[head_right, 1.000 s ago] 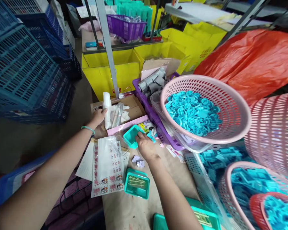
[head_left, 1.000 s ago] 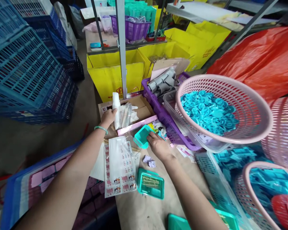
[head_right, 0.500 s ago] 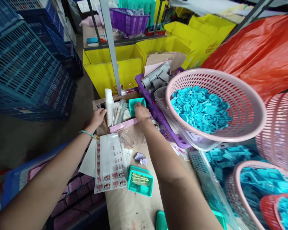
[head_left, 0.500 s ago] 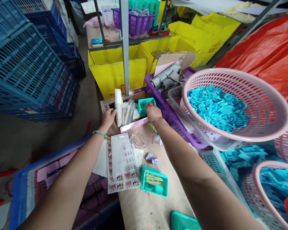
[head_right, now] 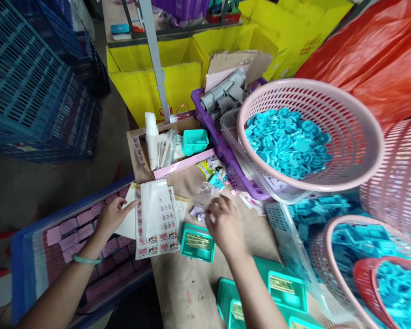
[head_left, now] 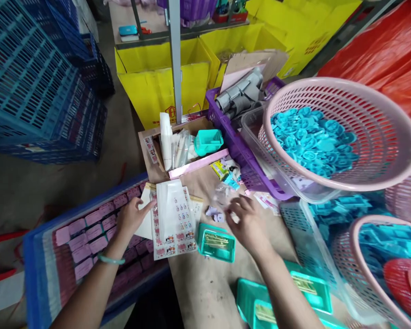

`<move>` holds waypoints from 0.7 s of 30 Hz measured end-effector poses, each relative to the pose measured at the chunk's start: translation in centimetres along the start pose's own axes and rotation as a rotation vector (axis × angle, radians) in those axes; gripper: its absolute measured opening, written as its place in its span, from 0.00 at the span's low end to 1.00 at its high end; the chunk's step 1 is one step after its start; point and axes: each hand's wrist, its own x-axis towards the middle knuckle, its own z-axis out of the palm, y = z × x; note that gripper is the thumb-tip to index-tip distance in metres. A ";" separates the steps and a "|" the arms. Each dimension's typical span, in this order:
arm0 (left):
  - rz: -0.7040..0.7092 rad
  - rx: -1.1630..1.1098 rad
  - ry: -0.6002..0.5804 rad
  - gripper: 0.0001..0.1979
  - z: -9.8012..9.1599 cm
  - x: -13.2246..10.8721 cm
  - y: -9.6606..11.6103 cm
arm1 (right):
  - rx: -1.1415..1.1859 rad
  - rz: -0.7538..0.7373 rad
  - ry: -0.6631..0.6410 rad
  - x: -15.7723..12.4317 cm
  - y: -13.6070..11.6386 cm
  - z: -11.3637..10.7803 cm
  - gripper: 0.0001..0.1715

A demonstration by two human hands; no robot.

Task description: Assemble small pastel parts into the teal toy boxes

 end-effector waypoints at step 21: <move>-0.104 -0.322 -0.081 0.14 5.9 -2.6 -0.7 | 0.177 0.674 -0.257 4.1 -10.0 7.9 0.35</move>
